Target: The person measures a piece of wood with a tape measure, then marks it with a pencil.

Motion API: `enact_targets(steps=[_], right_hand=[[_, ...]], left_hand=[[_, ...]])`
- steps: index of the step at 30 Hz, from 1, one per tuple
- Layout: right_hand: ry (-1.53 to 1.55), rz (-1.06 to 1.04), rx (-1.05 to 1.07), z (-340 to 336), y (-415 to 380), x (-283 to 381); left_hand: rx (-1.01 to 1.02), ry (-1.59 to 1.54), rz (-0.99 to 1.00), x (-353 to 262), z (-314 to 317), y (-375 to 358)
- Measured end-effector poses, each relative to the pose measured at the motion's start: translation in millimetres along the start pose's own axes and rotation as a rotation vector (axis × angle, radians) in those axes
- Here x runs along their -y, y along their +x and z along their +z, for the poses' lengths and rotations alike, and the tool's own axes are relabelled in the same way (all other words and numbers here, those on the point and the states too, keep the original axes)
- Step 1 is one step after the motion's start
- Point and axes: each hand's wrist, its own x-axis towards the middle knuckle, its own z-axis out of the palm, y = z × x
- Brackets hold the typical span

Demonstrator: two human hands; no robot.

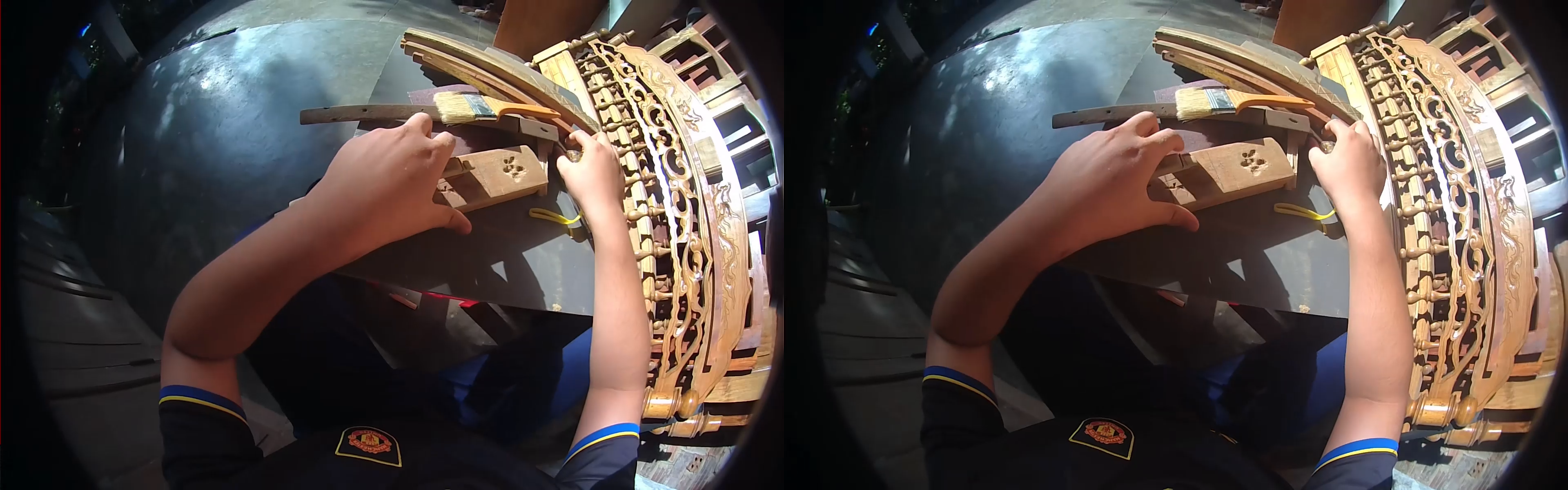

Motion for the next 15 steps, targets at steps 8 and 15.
enact_targets(steps=[8,15], right_hand=[[-0.031,-0.027,-0.097,8.4,-2.1,0.0],[-0.054,-0.026,-0.136,11.7,-3.5,-2.2]], left_hand=[[-0.821,-0.472,0.333,-11.6,-45.5,-17.8],[-0.946,-0.914,0.609,5.6,-73.9,-90.7]])
